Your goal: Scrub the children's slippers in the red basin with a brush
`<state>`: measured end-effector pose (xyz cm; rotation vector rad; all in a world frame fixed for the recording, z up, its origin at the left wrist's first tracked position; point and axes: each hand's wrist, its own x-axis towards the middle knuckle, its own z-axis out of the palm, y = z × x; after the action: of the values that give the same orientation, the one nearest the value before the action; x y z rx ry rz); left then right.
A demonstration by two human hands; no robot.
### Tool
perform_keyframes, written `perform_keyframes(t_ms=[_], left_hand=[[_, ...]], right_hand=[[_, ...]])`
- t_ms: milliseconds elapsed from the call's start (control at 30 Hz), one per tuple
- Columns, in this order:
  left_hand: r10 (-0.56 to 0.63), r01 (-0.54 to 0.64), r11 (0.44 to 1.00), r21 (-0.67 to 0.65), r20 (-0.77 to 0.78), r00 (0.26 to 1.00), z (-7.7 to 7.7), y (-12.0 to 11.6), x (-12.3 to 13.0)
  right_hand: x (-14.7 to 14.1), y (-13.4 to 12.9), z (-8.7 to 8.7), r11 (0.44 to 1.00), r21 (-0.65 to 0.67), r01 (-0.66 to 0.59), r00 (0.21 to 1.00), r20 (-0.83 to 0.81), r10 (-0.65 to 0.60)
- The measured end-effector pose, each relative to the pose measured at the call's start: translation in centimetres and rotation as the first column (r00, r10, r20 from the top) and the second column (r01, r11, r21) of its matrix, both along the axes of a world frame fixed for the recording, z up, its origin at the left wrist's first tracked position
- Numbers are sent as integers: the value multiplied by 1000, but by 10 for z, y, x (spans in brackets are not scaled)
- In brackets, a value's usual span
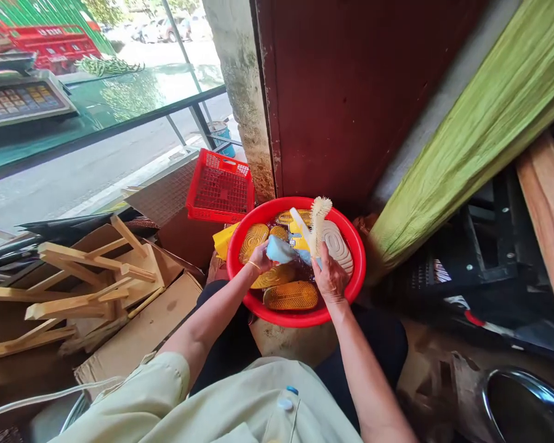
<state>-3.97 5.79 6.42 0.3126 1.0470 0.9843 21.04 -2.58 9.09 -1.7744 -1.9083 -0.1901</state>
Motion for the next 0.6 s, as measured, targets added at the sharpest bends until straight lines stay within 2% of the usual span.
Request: perform_keyframes(t_ms=[133, 267, 367, 433, 533, 600], left_hand=[[-6, 17, 996, -89, 123, 992, 2, 0, 12], [50, -31, 993, -112, 170, 984, 1, 6, 21], [37, -14, 996, -86, 266, 963, 6, 7, 22], [-19, 32, 999, -29, 377, 926, 13, 3, 22], [-138, 113, 990, 79, 548, 825, 27, -10, 27], [-144, 105, 989, 99, 607, 782, 33, -20, 37]], right_hand=[[-7, 11, 18, 1000, 20, 11, 1000, 7, -11], [-20, 14, 18, 1000, -8, 2, 1000, -4, -2], [-26, 21, 19, 1000, -3, 28, 998, -48, -28], [-24, 28, 22, 996, 32, 80, 991, -109, -76], [-10, 39, 24, 986, 56, 155, 965, -221, -139], [4, 43, 21, 989, 44, 143, 957, -261, -126]])
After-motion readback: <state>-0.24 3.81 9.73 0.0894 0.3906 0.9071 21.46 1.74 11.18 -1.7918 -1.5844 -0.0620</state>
